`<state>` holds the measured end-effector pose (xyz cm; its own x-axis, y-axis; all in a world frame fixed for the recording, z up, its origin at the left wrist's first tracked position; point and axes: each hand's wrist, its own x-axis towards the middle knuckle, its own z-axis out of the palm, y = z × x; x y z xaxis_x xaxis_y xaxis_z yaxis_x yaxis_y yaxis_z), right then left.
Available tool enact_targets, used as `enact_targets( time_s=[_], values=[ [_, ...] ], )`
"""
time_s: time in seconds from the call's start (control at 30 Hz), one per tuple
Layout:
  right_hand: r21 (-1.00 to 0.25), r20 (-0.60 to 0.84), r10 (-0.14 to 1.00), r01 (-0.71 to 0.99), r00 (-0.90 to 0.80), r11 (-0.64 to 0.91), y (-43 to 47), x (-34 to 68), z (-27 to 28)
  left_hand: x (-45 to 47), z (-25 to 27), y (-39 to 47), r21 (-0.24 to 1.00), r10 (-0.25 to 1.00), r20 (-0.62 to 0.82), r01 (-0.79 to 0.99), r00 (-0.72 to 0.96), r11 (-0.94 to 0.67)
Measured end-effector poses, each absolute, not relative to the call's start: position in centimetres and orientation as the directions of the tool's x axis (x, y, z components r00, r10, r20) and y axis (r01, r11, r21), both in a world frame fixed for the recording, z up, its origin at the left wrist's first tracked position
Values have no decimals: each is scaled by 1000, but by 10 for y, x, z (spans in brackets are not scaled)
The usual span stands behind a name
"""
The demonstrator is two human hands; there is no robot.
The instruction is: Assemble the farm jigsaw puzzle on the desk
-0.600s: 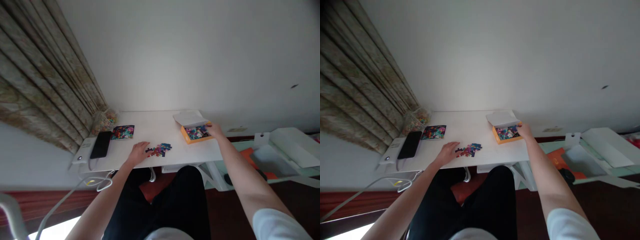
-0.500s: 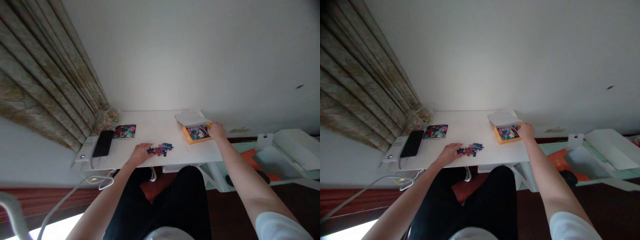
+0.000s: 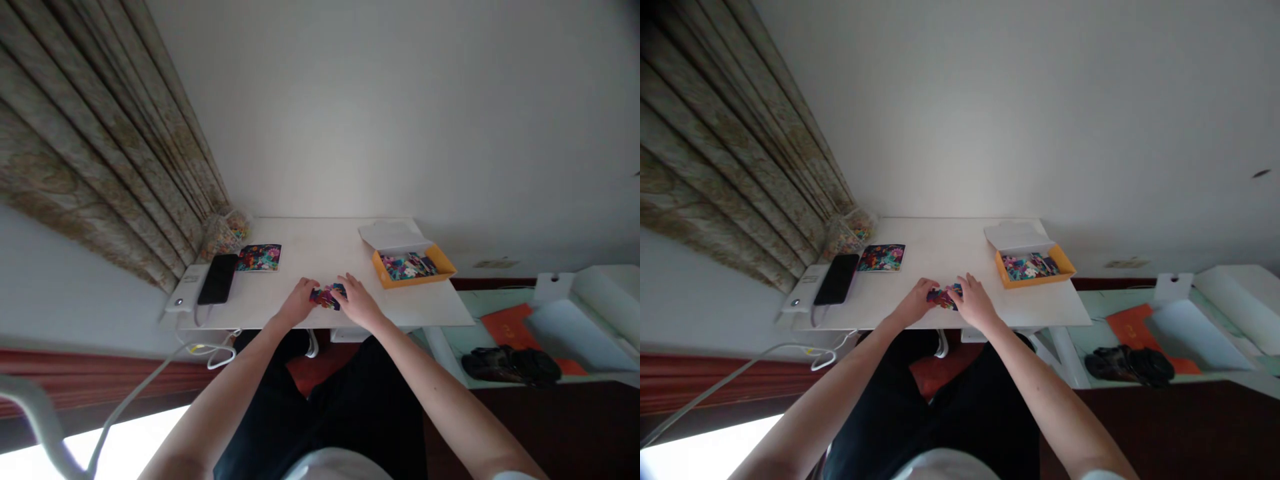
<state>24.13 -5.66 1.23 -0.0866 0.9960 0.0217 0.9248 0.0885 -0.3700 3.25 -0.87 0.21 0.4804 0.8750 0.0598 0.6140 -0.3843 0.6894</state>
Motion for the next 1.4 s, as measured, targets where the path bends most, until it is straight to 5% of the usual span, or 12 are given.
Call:
enact_targets(
  time_s=[0.17, 0.47, 0.73, 0.9, 1.07, 1.4],
  values=[
    [-345, 1, 998, 937, -62, 59, -70, 218, -10, 44, -13, -22, 822, 916, 120, 479, 383, -308],
    [-294, 152, 939, 893, -308, 340, -66, 229, -2, 53, -24, -22, 944, 936, 98, 266, 339, -196],
    [-446, 132, 924, 811, -358, 378, -59, 253, 0, 51, -4, -23, 810, 936, -2, 549, 353, -205],
    [-400, -20, 973, 893, -232, 205, -52, 261, 4, 63, 8, -17, 654, 890, -35, 684, 454, -323],
    [-418, -137, 956, 890, -260, 182, -38, 263, 12, 79, 20, -4, 506, 838, -222, 793, 499, -338],
    [-386, -386, 881, 915, -275, 117, -9, 265, 23, 96, 26, 15, 565, 698, -421, 770, 579, -297]
  ],
)
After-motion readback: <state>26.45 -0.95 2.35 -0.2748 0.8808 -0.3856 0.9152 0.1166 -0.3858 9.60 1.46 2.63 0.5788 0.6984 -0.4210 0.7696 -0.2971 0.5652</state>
